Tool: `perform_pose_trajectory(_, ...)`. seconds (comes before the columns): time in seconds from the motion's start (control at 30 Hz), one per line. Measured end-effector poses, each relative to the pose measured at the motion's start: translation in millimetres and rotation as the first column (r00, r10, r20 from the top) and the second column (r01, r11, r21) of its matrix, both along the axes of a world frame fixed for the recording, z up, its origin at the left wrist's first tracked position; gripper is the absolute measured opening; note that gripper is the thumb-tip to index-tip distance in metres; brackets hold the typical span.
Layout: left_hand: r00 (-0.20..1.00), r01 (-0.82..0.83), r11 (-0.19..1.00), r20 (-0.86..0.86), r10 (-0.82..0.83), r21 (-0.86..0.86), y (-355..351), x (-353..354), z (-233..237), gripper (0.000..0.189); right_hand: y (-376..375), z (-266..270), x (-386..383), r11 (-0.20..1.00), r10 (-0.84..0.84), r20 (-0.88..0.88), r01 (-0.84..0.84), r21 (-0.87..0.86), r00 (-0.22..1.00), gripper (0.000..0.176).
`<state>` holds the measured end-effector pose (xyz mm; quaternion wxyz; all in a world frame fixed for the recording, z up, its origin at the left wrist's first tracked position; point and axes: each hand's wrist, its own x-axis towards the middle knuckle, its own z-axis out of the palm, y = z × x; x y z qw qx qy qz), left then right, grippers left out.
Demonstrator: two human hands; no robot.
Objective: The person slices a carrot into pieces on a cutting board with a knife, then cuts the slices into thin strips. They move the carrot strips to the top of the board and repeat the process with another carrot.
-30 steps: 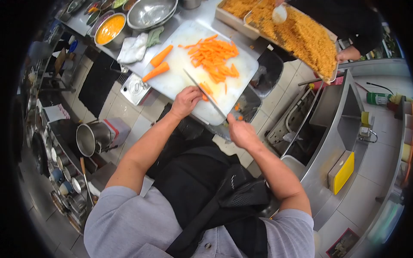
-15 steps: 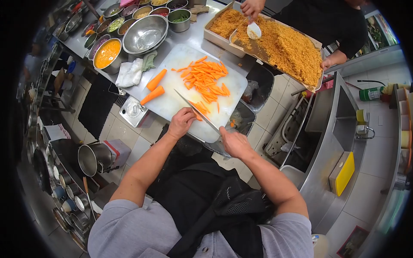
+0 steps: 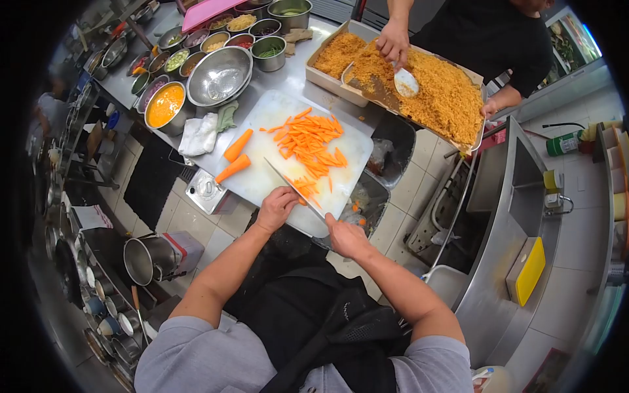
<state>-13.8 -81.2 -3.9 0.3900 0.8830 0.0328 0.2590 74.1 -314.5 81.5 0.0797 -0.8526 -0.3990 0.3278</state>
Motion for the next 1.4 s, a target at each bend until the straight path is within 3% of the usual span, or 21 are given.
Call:
perform_pose_trajectory(0.23, 1.000, -0.012, 1.000, -0.006, 0.012, 0.004, 0, -3, -2, 0.015, -15, 17, 4, 0.999, 0.003, 0.027, -0.004, 0.043, 1.000, 0.022)
perform_pose_trajectory(0.27, 1.000, -0.014, 1.000, -0.009, 0.015, 0.020, 0, -2, -4, 0.014, -17, 31, 2, 1.000, 0.007, 0.018, -0.006, -0.025, 1.000, 0.022)
perform_pose_trajectory(0.53, 1.000, -0.008, 1.000, -0.020, 0.008, -0.008, 1, -4, -4, 0.014, -24, 36, -8, 0.999, 0.014, -0.008, -0.014, -0.039, 1.000, 0.024)
perform_pose_trajectory(0.67, 1.000, -0.004, 1.000, -0.009, 0.004, 0.000, 3, -2, -6, 0.013, -17, 0, -12, 1.000, -0.015, 0.011, 0.015, -0.019, 1.000, 0.021)
perform_pose_trajectory(1.0, 0.999, -0.022, 1.000, 0.024, 0.022, 0.018, 4, -4, -7, 0.011, -13, 38, -8, 0.997, -0.015, -0.047, 0.011, -0.079, 0.999, 0.023)
perform_pose_trajectory(1.13, 0.999, -0.027, 0.999, 0.030, 0.026, 0.029, 6, -2, -8, 0.011, -8, 22, -16, 0.995, -0.037, -0.069, 0.031, -0.091, 0.997, 0.024)
perform_pose_trajectory(1.27, 1.000, -0.009, 0.999, 0.018, 0.009, 0.046, 4, -2, -9, 0.012, -5, -23, -13, 0.999, -0.040, -0.044, 0.040, 0.015, 0.998, 0.026)
perform_pose_trajectory(1.4, 1.000, 0.018, 0.997, 0.012, -0.019, 0.069, 0, -3, -8, 0.014, -12, -7, 15, 0.997, -0.021, -0.079, 0.027, 0.078, 0.997, 0.026)
